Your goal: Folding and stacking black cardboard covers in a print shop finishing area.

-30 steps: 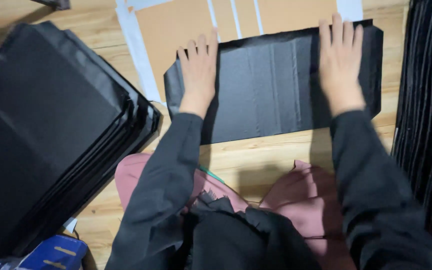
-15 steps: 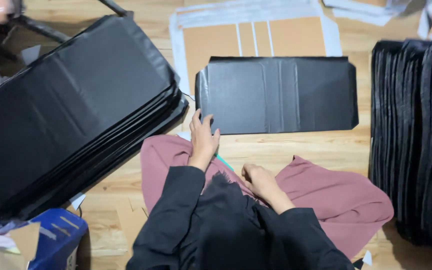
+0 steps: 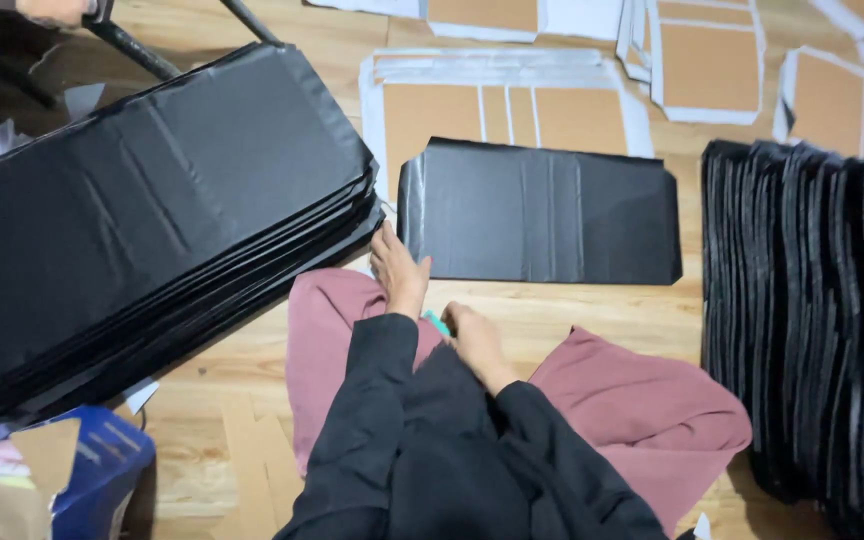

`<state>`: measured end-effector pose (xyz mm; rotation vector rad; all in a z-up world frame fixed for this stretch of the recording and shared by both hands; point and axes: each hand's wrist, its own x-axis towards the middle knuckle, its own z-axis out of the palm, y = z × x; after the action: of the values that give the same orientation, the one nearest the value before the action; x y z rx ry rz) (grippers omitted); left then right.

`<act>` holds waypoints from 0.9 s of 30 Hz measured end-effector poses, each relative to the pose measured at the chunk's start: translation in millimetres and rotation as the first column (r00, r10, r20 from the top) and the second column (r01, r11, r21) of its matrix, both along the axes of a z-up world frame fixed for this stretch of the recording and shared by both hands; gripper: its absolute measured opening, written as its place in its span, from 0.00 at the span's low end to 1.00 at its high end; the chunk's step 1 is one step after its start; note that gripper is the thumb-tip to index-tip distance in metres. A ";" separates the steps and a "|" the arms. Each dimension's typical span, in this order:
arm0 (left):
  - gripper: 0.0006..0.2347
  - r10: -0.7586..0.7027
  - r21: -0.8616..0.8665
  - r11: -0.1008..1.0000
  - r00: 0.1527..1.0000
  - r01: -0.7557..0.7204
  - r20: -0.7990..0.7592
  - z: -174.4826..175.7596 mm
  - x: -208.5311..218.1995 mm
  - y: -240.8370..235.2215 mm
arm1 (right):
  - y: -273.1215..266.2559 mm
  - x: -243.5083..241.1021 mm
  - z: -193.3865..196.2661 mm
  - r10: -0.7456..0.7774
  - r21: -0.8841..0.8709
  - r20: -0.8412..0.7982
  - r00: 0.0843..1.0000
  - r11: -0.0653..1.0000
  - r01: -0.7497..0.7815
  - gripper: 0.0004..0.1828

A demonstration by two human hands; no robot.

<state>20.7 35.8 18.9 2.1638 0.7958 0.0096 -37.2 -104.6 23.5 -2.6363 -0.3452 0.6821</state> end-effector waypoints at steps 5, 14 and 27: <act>0.38 -0.297 0.372 0.859 0.935 0.351 -0.196 19.8 -3.6 -8.9 | -12.4 2.9 2.0 0.079 -0.110 0.029 0.996 0.991 -0.076 0.11; 0.34 -0.554 0.377 0.693 0.789 0.614 -0.268 -12.6 15.1 -10.9 | -46.0 55.1 12.0 -0.337 0.272 0.090 0.937 0.914 0.302 0.15; 0.37 -0.488 0.269 0.598 0.609 0.755 -0.625 21.7 41.2 -28.8 | -185.7 110.4 5.0 -0.568 0.033 0.245 0.786 0.815 0.579 0.14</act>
<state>61.9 7.0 40.6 2.9289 0.1873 -0.8489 73.2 -290.3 28.5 -2.6522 0.4152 0.1583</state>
